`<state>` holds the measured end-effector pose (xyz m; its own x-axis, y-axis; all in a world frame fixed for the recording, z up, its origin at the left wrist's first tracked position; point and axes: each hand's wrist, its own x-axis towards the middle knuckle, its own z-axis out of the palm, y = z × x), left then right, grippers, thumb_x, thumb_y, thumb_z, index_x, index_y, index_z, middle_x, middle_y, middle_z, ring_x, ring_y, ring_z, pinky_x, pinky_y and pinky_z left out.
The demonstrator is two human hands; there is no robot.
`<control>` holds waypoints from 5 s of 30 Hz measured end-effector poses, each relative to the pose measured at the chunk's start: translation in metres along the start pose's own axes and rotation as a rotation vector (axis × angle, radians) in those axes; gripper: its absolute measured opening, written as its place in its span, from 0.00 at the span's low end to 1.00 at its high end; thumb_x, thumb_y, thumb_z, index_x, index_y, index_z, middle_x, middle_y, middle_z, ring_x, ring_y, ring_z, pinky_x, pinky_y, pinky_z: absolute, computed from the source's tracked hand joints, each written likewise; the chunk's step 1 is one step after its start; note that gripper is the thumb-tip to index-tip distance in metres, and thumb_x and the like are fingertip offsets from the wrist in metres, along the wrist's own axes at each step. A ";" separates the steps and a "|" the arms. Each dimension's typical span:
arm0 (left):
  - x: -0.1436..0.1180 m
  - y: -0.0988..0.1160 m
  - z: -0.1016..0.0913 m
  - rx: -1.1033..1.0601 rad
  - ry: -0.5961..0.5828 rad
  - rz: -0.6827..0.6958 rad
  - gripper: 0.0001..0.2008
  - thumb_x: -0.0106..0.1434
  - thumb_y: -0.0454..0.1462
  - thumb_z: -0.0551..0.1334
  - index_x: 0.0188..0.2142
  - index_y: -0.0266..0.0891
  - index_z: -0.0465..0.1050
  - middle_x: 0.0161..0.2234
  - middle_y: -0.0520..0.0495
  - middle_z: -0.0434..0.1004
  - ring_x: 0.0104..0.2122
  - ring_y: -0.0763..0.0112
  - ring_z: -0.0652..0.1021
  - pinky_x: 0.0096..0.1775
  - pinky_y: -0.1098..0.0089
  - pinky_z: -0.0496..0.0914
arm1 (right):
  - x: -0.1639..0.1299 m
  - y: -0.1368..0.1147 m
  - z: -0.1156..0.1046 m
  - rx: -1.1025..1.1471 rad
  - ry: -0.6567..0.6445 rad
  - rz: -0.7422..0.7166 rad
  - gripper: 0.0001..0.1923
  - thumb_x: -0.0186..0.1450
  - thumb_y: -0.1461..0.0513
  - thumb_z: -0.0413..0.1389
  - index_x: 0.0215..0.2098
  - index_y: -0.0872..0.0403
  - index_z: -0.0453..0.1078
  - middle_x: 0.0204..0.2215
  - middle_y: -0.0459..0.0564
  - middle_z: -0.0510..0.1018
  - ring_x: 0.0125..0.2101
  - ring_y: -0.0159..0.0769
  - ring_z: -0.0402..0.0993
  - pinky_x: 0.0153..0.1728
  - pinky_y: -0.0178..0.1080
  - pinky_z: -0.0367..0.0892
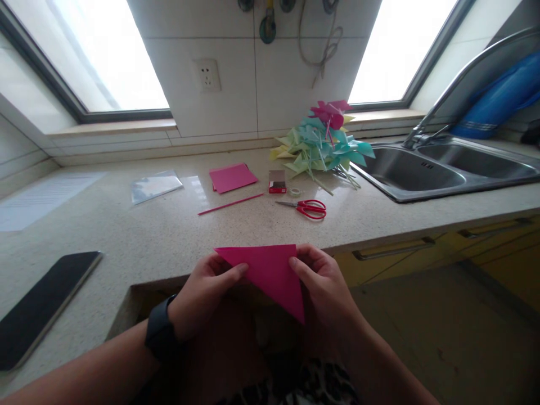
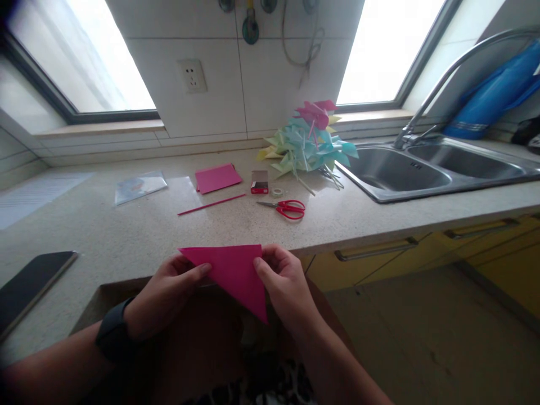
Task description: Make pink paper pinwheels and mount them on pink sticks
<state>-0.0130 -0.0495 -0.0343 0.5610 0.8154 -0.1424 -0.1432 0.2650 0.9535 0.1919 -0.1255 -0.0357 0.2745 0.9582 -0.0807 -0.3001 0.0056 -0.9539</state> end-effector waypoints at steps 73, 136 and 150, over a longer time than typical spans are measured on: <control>-0.013 0.012 0.015 -0.215 0.213 0.000 0.08 0.51 0.38 0.77 0.27 0.38 0.82 0.22 0.51 0.80 0.21 0.76 0.77 0.27 0.78 0.74 | -0.013 -0.017 0.016 -0.092 0.045 -0.112 0.10 0.66 0.55 0.62 0.31 0.51 0.74 0.25 0.42 0.72 0.23 0.25 0.62 0.21 0.28 0.58; -0.013 0.010 0.014 -0.219 0.178 -0.022 0.04 0.55 0.36 0.75 0.29 0.39 0.83 0.24 0.51 0.81 0.23 0.75 0.78 0.29 0.79 0.74 | -0.014 -0.015 0.016 -0.152 0.097 -0.109 0.16 0.66 0.52 0.60 0.26 0.52 0.68 0.20 0.41 0.63 0.20 0.26 0.53 0.18 0.30 0.51; -0.014 0.011 0.014 -0.194 0.172 -0.005 0.06 0.54 0.38 0.76 0.28 0.39 0.83 0.26 0.50 0.84 0.25 0.73 0.80 0.34 0.76 0.77 | -0.013 -0.016 0.016 -0.169 0.079 -0.144 0.17 0.67 0.53 0.59 0.26 0.53 0.66 0.20 0.40 0.61 0.20 0.25 0.52 0.18 0.30 0.50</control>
<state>-0.0109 -0.0648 -0.0181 0.4177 0.8851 -0.2054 -0.3039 0.3491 0.8864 0.1783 -0.1334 -0.0150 0.3761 0.9255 0.0434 -0.0973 0.0860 -0.9915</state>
